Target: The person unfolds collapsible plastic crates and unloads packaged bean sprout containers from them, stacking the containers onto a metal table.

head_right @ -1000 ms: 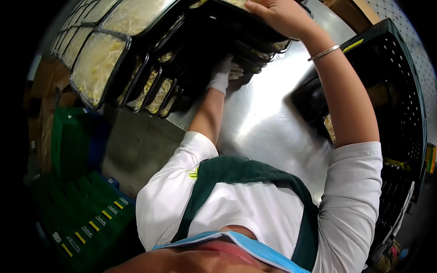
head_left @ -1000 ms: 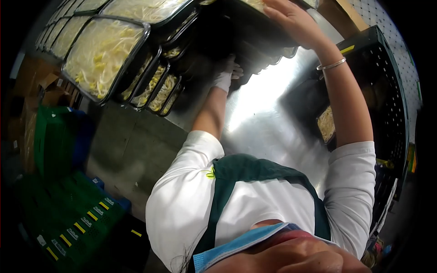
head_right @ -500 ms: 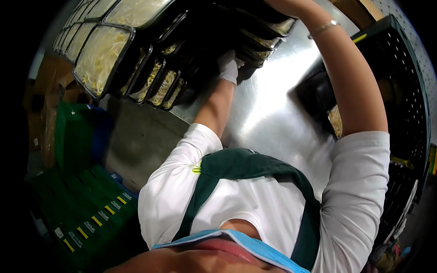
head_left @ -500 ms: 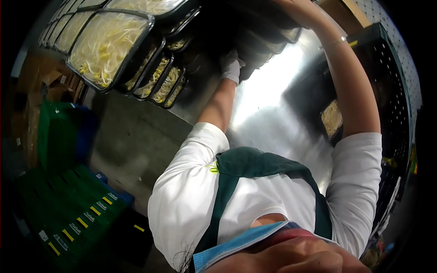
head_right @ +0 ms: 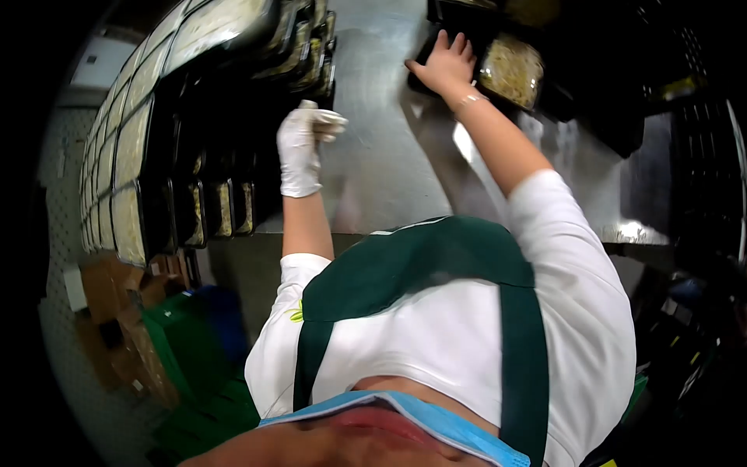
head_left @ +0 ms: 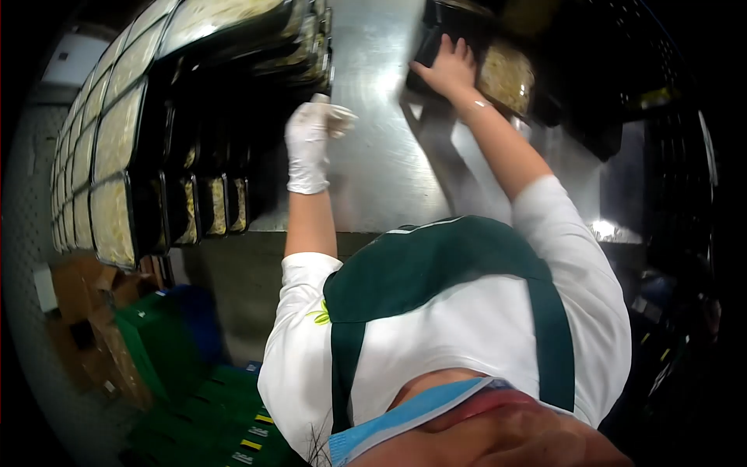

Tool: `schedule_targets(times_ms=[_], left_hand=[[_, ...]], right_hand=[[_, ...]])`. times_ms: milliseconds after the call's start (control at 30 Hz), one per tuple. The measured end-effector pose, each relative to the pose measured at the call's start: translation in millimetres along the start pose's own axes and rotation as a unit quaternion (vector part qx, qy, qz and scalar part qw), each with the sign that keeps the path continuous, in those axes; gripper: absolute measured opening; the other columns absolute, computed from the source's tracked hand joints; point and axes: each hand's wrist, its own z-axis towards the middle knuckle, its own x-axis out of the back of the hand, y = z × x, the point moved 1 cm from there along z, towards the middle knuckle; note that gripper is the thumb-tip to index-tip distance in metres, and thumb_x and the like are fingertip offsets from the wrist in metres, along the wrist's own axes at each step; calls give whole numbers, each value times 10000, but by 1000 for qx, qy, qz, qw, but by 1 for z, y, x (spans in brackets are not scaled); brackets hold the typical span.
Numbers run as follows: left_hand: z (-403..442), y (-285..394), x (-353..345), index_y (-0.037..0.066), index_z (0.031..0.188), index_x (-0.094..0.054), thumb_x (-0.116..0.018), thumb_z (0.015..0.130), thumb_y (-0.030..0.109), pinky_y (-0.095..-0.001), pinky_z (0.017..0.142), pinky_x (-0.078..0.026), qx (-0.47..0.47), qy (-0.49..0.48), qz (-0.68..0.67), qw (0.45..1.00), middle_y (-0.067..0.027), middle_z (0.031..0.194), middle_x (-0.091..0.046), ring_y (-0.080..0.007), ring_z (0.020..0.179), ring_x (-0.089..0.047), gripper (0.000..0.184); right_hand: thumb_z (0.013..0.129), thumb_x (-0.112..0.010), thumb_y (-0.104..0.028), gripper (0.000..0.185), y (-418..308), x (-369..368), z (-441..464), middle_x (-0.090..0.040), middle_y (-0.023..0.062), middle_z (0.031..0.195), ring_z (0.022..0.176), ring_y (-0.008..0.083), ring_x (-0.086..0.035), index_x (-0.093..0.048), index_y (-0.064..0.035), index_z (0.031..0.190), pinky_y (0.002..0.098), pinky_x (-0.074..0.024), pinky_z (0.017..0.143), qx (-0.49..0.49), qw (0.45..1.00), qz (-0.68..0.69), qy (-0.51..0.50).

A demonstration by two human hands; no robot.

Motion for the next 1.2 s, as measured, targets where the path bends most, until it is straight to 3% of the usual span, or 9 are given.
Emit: schedule_targets(times_ms=[133, 333, 467, 600, 733, 867, 1033, 1133, 1200], left_hand=[[-29, -45, -68, 33, 694, -551, -495, 852, 252, -179, 446, -409, 172, -99, 19, 980, -72, 641, -616, -101, 518, -573, 276], [-77, -72, -72, 5, 816, -565, -456, 861, 358, -209, 515, -447, 257, -116, 25, 959, -112, 794, -623, -153, 611, -598, 372], [-119, -87, -84, -23, 986, -528, -450, 813, 515, -277, 529, -469, 344, -115, -137, 922, -127, 865, -602, -238, 649, -599, 570], [-130, -87, -102, -58, 889, -536, -485, 831, 350, -257, 459, -457, 295, -38, -66, 953, -145, 675, -601, -213, 529, -592, 415], [-126, -95, -103, -46, 813, -549, -509, 820, 236, -251, 457, -461, 209, 70, -126, 967, -136, 659, -604, -206, 534, -602, 285], [-129, -82, -95, -37, 807, -586, -519, 826, 243, -233, 463, -453, 279, 45, -98, 954, -125, 661, -621, -165, 538, -592, 289], [-143, -52, -66, -2, 709, -621, -506, 799, 453, -216, 504, -440, 197, -227, -78, 951, -128, 731, -639, -128, 561, -577, 477], [-143, -52, -78, -20, 791, -605, -508, 821, 344, -238, 483, -447, 213, 74, -201, 953, -120, 690, -619, -144, 530, -569, 378], [-141, -42, -76, -30, 821, -594, -502, 832, 268, -224, 465, -433, 196, 75, -173, 962, -103, 647, -608, -141, 501, -557, 312]], right_hand=[[702, -552, -500, 801, 1, -14, 8, -125, 241, 1365, 1272, 386, -67, -255, -49, 1293, 536, -258, 922, -65, 997, -24, -32], [665, -573, -282, 642, 41, 36, -98, -277, 176, 1314, 1229, 314, -253, -359, -51, 1224, 413, -309, 944, 163, 978, 124, -43], [756, -505, -216, 381, 92, 29, -126, -514, 101, 1081, 1030, 157, -446, -491, -24, 1084, 292, -344, 893, -72, 587, 745, -308], [843, -468, -283, 270, 153, 24, -89, -584, 67, 758, 694, 154, -569, -543, -34, 916, 229, -389, 470, -338, 520, 727, -295], [840, -485, -175, 176, 192, 12, -59, -577, 109, 734, 636, 166, -571, -500, -19, 918, 209, -357, 431, -345, 553, 756, -65], [819, -489, -108, 118, 207, 83, -114, -570, 94, 724, 499, 135, -507, -489, -6, 878, 216, -315, 396, -208, 453, 843, -203], [792, -565, -162, 189, 126, 108, -170, -559, 81, 671, 471, 119, -505, -490, 11, 802, 196, -342, 422, -197, 660, 661, -298], [786, -602, -269, 288, 90, 104, -157, -582, 66, 649, 531, 122, -558, -534, 6, 740, 214, -376, 464, -25, 709, 505, -491], [785, -600, -285, 299, 91, 95, -123, -588, 59, 643, 551, 115, -561, -564, 12, 768, 218, -407, 508, 74, 823, 424, -371]])
